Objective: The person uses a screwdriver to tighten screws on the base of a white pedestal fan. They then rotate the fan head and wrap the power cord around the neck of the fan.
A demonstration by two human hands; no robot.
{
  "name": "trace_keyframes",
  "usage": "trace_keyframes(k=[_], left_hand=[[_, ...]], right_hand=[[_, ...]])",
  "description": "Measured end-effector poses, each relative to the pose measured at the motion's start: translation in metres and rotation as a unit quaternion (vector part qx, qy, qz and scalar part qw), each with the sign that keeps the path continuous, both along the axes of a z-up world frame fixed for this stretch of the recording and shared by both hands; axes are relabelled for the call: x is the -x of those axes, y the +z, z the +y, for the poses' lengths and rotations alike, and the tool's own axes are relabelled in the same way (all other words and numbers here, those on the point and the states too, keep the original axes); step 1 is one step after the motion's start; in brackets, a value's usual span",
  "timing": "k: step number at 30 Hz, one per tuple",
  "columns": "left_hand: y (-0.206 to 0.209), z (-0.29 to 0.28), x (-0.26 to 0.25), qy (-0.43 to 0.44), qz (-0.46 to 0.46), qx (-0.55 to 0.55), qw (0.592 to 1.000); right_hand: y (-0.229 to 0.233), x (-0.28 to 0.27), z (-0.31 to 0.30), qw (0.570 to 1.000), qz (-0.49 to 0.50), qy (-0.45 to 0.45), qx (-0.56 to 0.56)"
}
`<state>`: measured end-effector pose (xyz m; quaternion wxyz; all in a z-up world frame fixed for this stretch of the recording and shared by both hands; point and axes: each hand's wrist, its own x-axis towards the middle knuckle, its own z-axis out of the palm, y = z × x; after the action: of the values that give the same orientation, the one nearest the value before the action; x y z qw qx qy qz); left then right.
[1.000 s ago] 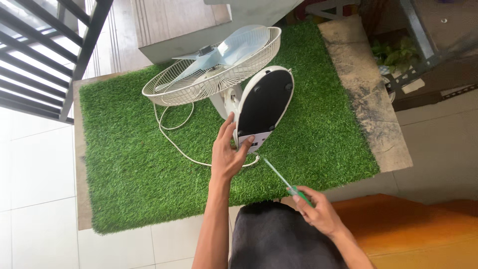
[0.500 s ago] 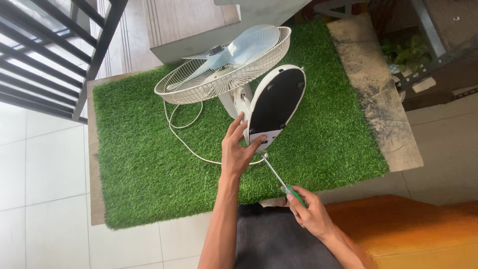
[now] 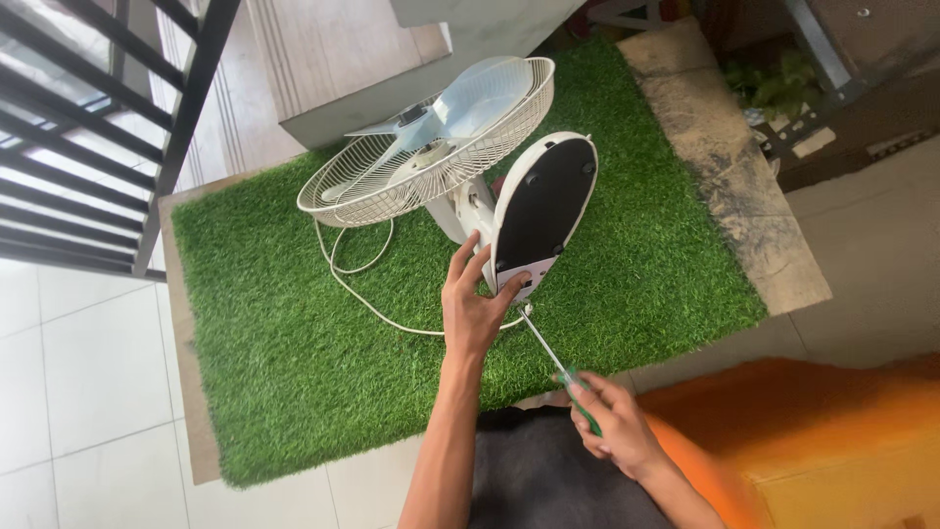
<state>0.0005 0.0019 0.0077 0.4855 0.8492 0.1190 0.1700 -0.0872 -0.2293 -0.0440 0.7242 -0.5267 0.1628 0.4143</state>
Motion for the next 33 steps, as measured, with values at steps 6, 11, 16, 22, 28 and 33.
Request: trace_keyframes(k=[6, 11, 16, 22, 28, 33], left_hand=[[0.004, 0.006, -0.006, -0.05, 0.062, -0.087, 0.993], [-0.013, 0.025, -0.014, -0.122, -0.014, -0.152, 0.981], [-0.026, 0.039, -0.024, -0.193, -0.016, -0.115, 0.974], [-0.027, 0.042, -0.024, -0.259, 0.004, -0.093, 0.961], [-0.031, 0.054, -0.029, -0.288, 0.006, -0.094, 0.953], [-0.036, 0.048, -0.028, -0.284, -0.017, -0.094, 0.954]], right_hand=[[0.005, 0.002, -0.005, 0.914, 0.256, -0.096, -0.301], [0.008, 0.009, 0.001, 0.965, 0.18, -0.089, -0.171], [0.018, 0.012, 0.012, 0.995, -0.032, -0.022, 0.09], [0.025, 0.007, 0.004, 0.96, 0.201, -0.118, -0.154], [0.024, 0.007, 0.007, 0.998, 0.035, -0.045, 0.015], [0.031, 0.011, 0.007, 0.991, 0.098, -0.092, -0.027]])
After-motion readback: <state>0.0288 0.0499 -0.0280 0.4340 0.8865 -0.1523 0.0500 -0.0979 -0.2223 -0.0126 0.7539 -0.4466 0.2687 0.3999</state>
